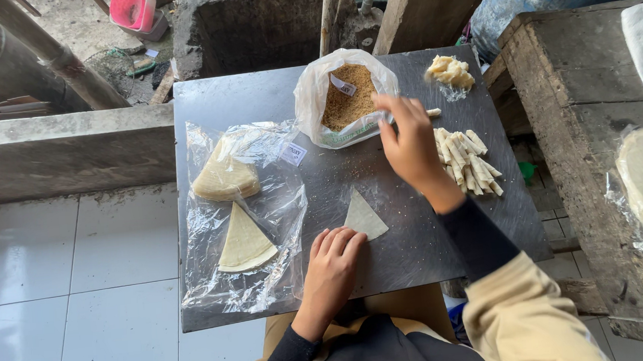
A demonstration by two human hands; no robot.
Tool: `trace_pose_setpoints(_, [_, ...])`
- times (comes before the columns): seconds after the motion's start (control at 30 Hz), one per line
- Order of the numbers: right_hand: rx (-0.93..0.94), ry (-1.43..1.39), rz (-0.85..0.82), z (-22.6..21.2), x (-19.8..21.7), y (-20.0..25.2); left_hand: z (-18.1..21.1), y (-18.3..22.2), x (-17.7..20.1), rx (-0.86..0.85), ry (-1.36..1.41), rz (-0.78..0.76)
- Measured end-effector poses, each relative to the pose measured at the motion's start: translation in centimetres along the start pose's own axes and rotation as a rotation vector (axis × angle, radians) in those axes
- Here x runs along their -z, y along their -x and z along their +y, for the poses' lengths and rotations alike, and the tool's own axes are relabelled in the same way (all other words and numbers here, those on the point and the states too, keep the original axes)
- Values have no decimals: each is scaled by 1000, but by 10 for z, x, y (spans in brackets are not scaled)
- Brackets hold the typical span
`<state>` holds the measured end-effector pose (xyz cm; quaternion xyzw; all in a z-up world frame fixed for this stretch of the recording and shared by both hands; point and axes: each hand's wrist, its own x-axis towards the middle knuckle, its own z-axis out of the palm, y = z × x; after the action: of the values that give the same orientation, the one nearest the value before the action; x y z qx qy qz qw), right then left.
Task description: The person places a triangular wrapper on a table, adds a spoonful of filling from a plastic bag, and rolls the wrapper into a cylinder. They repeat this for multiple items and then move the finished rolls into a bucket.
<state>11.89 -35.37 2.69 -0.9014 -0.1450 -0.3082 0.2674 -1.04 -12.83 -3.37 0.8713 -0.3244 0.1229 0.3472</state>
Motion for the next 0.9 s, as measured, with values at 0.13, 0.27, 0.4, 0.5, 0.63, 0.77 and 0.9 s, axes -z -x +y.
trace_pose_setpoints(0.13, [39,166,-41,22,-44,-56,-2,4,1,-7,1,33])
trace_pose_setpoints(0.27, [28,306,-83,31,-72,-74,-1,4,-2,47,-8,86])
trace_pose_setpoints(0.4, [46,253,-54,29,-74,-75,-2,4,-2,63,-14,99])
trace_pose_setpoints(0.5, [-34,85,-75,30,-65,-76,-3,3,-2,59,-21,91])
trace_pose_setpoints(0.63, [37,50,-46,32,-56,-79,-4,2,-2,47,-7,77])
trace_pose_setpoints(0.77, [208,284,-75,30,-56,-84,-3,1,-2,51,-9,74])
trace_pose_setpoints(0.9, [309,487,-131,30,-63,-91,-3,2,-2,57,-23,84])
